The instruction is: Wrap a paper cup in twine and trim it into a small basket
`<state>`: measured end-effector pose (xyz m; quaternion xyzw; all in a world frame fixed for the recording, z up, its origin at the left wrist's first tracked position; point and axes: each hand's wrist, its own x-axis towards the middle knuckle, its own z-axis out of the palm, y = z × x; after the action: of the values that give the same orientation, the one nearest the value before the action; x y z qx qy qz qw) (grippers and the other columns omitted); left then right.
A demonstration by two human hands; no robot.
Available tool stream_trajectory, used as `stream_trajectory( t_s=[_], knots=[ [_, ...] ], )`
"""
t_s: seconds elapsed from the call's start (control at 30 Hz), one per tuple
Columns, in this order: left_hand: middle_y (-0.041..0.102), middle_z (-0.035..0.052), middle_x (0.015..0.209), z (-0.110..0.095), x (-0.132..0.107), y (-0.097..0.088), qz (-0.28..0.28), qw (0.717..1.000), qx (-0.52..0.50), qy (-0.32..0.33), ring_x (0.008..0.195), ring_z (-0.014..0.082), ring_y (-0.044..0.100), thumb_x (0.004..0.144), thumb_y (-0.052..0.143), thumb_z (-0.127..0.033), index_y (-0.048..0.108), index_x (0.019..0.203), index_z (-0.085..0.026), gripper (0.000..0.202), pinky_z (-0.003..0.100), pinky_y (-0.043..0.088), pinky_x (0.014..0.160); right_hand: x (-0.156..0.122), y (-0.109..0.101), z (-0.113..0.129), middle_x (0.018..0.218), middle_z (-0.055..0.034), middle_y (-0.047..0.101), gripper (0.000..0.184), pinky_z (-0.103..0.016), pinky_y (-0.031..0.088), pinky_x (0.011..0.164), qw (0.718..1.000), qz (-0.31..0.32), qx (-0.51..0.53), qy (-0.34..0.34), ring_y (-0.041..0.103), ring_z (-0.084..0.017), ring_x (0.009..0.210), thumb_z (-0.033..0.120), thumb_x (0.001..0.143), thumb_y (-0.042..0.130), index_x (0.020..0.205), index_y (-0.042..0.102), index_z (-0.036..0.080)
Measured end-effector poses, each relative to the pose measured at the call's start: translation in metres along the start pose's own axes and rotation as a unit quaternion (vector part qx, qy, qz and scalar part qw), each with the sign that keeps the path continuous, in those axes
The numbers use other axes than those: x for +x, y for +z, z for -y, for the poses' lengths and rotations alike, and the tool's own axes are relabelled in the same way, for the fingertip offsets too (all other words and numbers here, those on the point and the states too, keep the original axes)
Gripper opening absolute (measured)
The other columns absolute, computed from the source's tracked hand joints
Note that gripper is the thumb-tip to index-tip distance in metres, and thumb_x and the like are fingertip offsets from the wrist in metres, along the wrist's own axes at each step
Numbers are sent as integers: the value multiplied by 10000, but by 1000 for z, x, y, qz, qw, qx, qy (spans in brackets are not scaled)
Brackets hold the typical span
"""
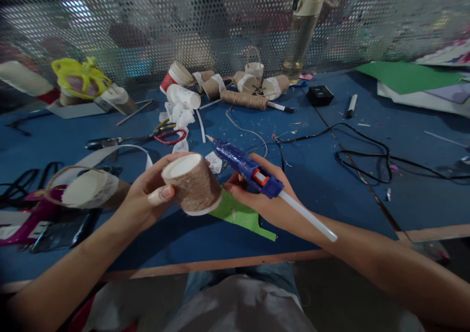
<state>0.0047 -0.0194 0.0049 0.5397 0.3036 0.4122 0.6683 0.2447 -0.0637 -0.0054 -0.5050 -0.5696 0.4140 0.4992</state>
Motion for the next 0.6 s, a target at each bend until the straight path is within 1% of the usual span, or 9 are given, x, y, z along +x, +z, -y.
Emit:
stream_trajectory(
  t_s=[0.07,0.13,0.23,0.3,0.37,0.5,0.6],
  knots=[
    [697,26,1187,0,0,0,-11,1000,2,-5,1087,186,624,758,860,-393,733,1194,-290,465,218,511,904,1,0,-3,823,32,709,230,-251,570,690,1000,-3,13,-3,677,-127,746,275,777,830,813,607,233],
    [693,29,1207,0,1,1,-25,999,-7,-24,1094,188,623,773,846,-403,721,1208,-295,466,219,511,894,1,0,-4,840,30,715,248,-255,570,692,1000,-3,24,-2,681,-131,759,290,770,842,818,604,234],
    [690,48,1227,0,2,1,-28,997,-24,-62,1116,209,626,735,868,-423,684,1266,-283,579,235,515,905,0,1,-2,838,21,714,249,-270,572,678,1000,3,9,-13,682,-145,764,322,776,842,812,611,235],
    [698,58,1208,0,3,0,-31,997,-26,-70,1119,226,631,688,899,-421,678,1273,-266,644,248,517,915,-2,1,-1,838,17,718,227,-279,574,670,999,5,-9,-38,684,-151,761,334,791,831,816,626,239],
    [712,54,1181,1,3,-1,-47,997,-26,-60,1101,228,645,673,910,-397,704,1231,-260,610,251,523,902,-4,1,0,858,17,728,203,-282,576,672,998,15,-17,-51,692,-155,773,319,799,827,834,641,247],
    [738,55,1172,2,5,-2,-89,994,-52,-29,1082,234,678,775,838,-393,746,1143,-243,408,287,541,915,-8,-1,0,897,12,740,183,-279,575,676,997,36,-24,-67,708,-166,806,266,799,827,886,665,258],
    [740,73,1190,0,7,-2,-103,992,-74,-4,1103,245,684,834,776,-458,738,1158,-212,409,318,551,944,-9,-5,2,933,-1,747,192,-289,570,679,993,56,-35,-97,706,-171,802,237,814,808,949,674,264]
  ],
)
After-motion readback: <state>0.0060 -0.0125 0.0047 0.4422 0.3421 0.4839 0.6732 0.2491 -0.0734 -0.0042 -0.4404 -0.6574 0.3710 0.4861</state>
